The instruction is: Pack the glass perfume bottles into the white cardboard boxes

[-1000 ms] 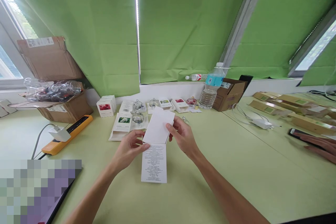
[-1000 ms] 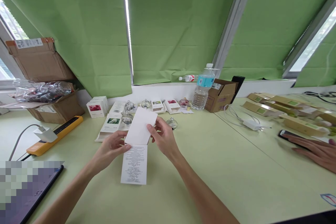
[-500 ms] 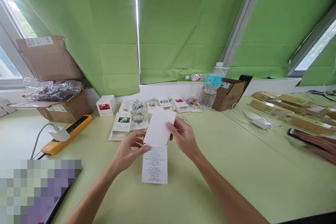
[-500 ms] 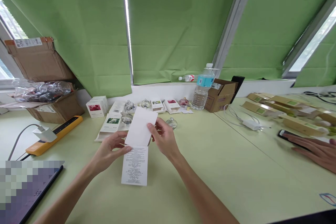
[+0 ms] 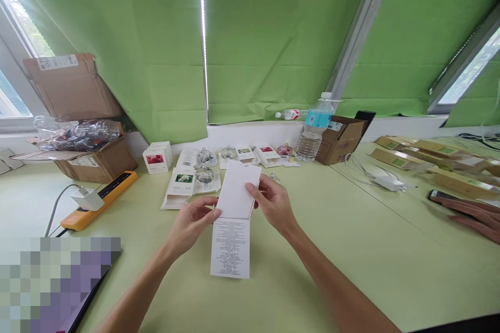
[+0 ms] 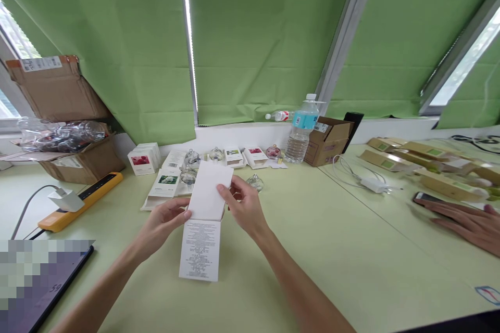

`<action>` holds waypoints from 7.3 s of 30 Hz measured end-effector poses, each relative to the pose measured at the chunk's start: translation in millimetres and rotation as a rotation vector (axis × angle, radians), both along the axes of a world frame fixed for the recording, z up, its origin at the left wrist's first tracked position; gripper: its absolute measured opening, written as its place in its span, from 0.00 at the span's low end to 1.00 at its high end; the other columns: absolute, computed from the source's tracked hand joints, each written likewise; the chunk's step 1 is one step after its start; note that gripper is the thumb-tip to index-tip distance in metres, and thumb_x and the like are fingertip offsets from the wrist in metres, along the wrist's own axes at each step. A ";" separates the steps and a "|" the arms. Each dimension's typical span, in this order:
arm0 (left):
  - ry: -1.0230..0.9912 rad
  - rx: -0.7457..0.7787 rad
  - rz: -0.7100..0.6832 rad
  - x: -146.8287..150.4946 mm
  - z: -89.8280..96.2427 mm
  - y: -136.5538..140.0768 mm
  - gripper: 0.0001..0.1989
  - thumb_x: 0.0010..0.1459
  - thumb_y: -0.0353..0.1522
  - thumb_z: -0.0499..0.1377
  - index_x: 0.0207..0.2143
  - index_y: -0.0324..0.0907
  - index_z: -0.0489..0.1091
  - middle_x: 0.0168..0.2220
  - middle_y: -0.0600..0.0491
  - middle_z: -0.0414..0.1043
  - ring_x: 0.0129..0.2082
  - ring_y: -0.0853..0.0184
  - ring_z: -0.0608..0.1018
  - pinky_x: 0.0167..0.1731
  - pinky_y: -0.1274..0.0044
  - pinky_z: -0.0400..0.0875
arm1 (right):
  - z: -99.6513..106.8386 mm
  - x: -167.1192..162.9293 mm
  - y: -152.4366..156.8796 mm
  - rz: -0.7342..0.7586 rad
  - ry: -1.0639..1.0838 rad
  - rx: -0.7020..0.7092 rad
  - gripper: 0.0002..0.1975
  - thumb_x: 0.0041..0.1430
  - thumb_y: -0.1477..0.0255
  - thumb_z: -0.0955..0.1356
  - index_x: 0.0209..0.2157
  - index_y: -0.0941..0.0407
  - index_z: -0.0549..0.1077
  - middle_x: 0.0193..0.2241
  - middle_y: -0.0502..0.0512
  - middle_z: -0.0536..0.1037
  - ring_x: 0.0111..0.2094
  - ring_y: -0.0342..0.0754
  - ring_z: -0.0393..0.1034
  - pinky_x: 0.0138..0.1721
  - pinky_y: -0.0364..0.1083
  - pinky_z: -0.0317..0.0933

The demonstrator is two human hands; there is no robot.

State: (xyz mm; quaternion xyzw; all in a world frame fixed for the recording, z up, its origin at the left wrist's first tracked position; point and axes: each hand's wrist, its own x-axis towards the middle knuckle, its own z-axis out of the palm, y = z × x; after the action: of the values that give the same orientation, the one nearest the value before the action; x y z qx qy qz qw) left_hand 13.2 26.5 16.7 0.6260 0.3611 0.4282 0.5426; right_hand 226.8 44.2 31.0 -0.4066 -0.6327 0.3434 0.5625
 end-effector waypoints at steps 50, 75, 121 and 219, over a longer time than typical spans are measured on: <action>0.009 -0.016 -0.016 3.0 -3.1 -2.0 0.20 0.58 0.38 0.58 0.52 0.42 0.69 0.41 0.48 0.77 0.39 0.61 0.77 0.41 0.70 0.71 | 1.0 1.4 -2.0 0.039 -0.096 -0.004 0.13 0.59 0.59 0.64 0.35 0.55 0.71 0.32 0.53 0.72 0.28 0.45 0.66 0.22 0.42 0.60; -0.026 -0.031 -0.022 4.0 0.3 -2.7 0.22 0.56 0.39 0.59 0.52 0.42 0.69 0.41 0.48 0.78 0.40 0.58 0.78 0.43 0.69 0.71 | 1.9 2.0 -2.6 0.032 -0.292 0.164 0.12 0.60 0.66 0.65 0.26 0.56 0.73 0.31 0.54 0.75 0.34 0.49 0.69 0.37 0.47 0.62; -0.007 0.205 0.270 -2.4 -8.9 4.8 0.20 0.52 0.34 0.63 0.48 0.44 0.66 0.49 0.49 0.72 0.48 0.60 0.75 0.49 0.66 0.70 | 4.6 -3.6 -9.4 0.039 -0.267 0.343 0.05 0.59 0.71 0.66 0.34 0.50 0.76 0.43 0.55 0.75 0.46 0.52 0.68 0.48 0.53 0.61; 0.411 0.730 0.339 -4.4 -10.4 1.0 0.08 0.58 0.31 0.57 0.40 0.47 0.74 0.50 0.48 0.68 0.52 0.61 0.69 0.50 0.68 0.65 | -8.6 -6.4 -7.7 0.122 -0.550 0.384 0.10 0.58 0.71 0.67 0.41 0.50 0.76 0.48 0.56 0.71 0.46 0.51 0.69 0.48 0.51 0.65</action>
State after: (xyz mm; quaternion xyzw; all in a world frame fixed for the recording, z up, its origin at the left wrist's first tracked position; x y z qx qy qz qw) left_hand 8.8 27.5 6.3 0.7805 0.3840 0.4771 0.1256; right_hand 220.4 36.4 22.4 -0.3322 -0.8370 0.1284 0.4155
